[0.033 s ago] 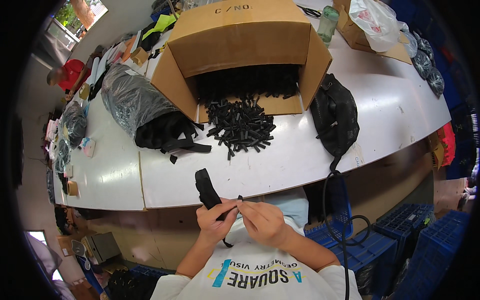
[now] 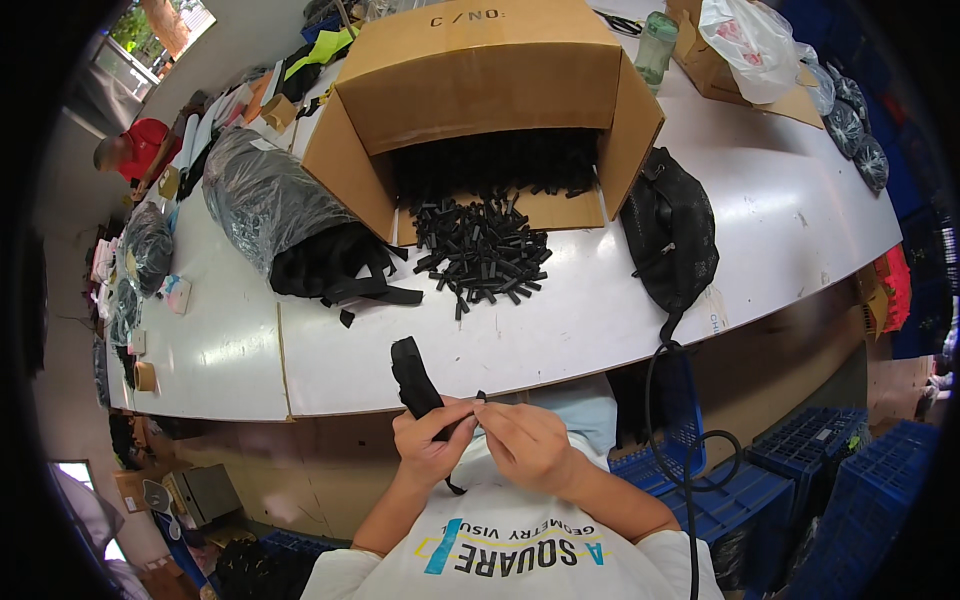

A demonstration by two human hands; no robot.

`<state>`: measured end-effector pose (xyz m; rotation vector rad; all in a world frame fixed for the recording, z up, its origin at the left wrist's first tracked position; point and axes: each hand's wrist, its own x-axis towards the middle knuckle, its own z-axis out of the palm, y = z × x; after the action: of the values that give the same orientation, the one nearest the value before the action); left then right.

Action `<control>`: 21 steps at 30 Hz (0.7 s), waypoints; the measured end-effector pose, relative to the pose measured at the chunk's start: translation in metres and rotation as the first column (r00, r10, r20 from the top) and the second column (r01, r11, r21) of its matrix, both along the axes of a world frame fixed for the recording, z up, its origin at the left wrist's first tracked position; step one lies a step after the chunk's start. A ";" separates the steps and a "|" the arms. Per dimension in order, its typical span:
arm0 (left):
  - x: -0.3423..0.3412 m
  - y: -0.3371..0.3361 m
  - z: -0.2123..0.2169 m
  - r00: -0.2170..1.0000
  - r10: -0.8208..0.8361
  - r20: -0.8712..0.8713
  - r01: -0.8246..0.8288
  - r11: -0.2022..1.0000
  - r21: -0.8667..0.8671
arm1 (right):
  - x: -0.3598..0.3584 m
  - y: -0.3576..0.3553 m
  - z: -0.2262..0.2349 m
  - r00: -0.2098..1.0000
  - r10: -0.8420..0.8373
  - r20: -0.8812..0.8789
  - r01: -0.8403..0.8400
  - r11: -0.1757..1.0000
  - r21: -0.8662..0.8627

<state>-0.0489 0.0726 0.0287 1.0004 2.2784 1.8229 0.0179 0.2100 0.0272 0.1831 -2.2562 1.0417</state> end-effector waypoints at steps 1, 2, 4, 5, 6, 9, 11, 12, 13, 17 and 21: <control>-0.001 0.000 0.000 1.000 0.000 -0.021 0.000 1.000 0.004 | 0.000 0.001 0.000 1.000 0.009 -0.006 -0.009 1.000 0.006; -0.001 -0.001 -0.001 0.999 0.001 -0.042 0.000 1.000 0.007 | -0.001 0.001 -0.001 1.000 0.019 -0.012 -0.019 1.000 0.012; -0.002 -0.003 -0.001 0.996 0.024 -0.091 -0.024 1.000 0.005 | 0.000 0.004 0.003 0.994 0.102 0.037 -0.099 0.993 -0.071; -0.002 -0.003 0.001 0.992 0.043 -0.120 -0.043 0.999 0.003 | 0.001 0.005 0.005 0.988 0.141 0.060 -0.134 0.985 -0.112; -0.002 -0.004 0.002 0.987 0.062 -0.148 -0.062 0.998 0.000 | 0.001 0.005 0.005 0.984 0.158 0.086 -0.126 0.946 -0.299; 0.000 -0.010 0.001 0.986 0.072 -0.152 -0.066 0.997 0.043 | -0.001 0.006 -0.001 0.943 0.295 0.155 -0.107 0.709 -0.697; 0.000 -0.009 0.004 0.990 0.024 -0.140 -0.009 0.994 0.105 | -0.010 0.010 -0.015 0.857 0.479 0.190 -0.139 0.569 -0.810; 0.000 -0.009 0.003 0.991 -0.001 -0.135 0.019 0.991 0.133 | -0.011 0.012 -0.010 0.836 0.511 0.199 -0.246 0.674 -0.696; 0.000 -0.009 0.002 0.991 -0.026 -0.130 0.047 0.986 0.161 | -0.010 0.010 -0.007 0.846 0.501 0.184 -0.248 0.674 -0.695; -0.002 -0.011 0.004 0.992 -0.091 -0.083 0.108 0.965 0.241 | -0.005 -0.001 0.001 0.909 0.397 0.124 -0.227 0.724 -0.652; 0.000 -0.016 0.005 0.997 -0.073 -0.027 0.077 0.954 0.289 | -0.005 -0.003 0.001 0.956 0.292 0.021 -0.242 0.830 -0.503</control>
<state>-0.0489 0.0563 0.0341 1.1245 1.9865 2.1668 0.0129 0.2072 0.0282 0.2357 -1.9965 1.7814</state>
